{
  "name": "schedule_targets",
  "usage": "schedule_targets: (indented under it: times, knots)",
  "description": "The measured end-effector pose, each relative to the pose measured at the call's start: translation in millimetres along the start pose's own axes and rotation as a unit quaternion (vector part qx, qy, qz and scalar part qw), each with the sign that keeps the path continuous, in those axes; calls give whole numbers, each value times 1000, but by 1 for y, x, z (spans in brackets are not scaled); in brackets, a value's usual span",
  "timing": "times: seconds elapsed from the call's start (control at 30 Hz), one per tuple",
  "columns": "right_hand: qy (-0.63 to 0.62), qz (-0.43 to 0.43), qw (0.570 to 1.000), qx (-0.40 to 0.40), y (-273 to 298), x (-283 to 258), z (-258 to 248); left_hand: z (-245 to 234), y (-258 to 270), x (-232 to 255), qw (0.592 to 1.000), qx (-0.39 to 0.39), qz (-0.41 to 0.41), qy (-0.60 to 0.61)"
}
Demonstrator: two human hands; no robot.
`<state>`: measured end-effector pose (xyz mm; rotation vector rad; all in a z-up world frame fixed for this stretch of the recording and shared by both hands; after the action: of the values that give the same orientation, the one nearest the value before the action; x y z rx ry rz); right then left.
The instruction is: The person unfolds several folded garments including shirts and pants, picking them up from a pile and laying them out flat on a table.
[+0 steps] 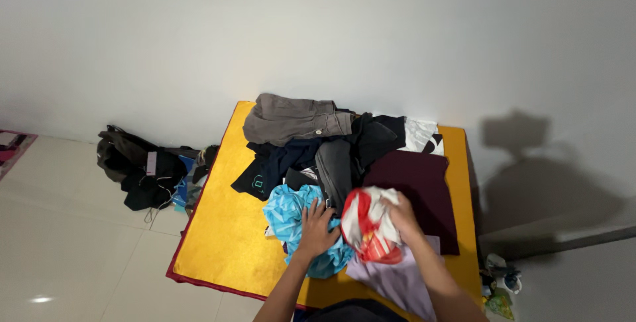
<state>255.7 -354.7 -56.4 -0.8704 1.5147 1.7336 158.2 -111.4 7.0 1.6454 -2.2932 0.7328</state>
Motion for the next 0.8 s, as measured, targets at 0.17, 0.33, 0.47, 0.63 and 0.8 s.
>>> schedule_targets:
  times: [0.17, 0.33, 0.47, 0.63, 0.8]
  knots:
    - [-265, 80, 950, -147, 30, -75, 43, -6, -25, -13, 991, 8, -82, 109]
    - [-374, 86, 880, -281, 93, -159, 82, -47, -50, 14, 936, 192, 134, 261]
    - [-258, 7, 922, -289, 95, -165, 78, -25, -66, -14, 772, 206, -105, 592]
    - [-245, -131, 924, -263, 65, -162, 30, -60, -47, -30, 718, 308, -175, 599]
    - [-178, -129, 974, 50, 61, -166, -51, -127, -45, 26, 911, 246, 113, 311]
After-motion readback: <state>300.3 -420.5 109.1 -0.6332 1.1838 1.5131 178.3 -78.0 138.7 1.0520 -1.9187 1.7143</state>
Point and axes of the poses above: each hand's wrist, its own y-axis away from the middle knuckle, its own z-axis out of the palm, x = y × z, the point moved 8 cm from there along -y, towards the middle knuckle, and after that the axes turned 14 degrees about z, right-handed, at the moved point
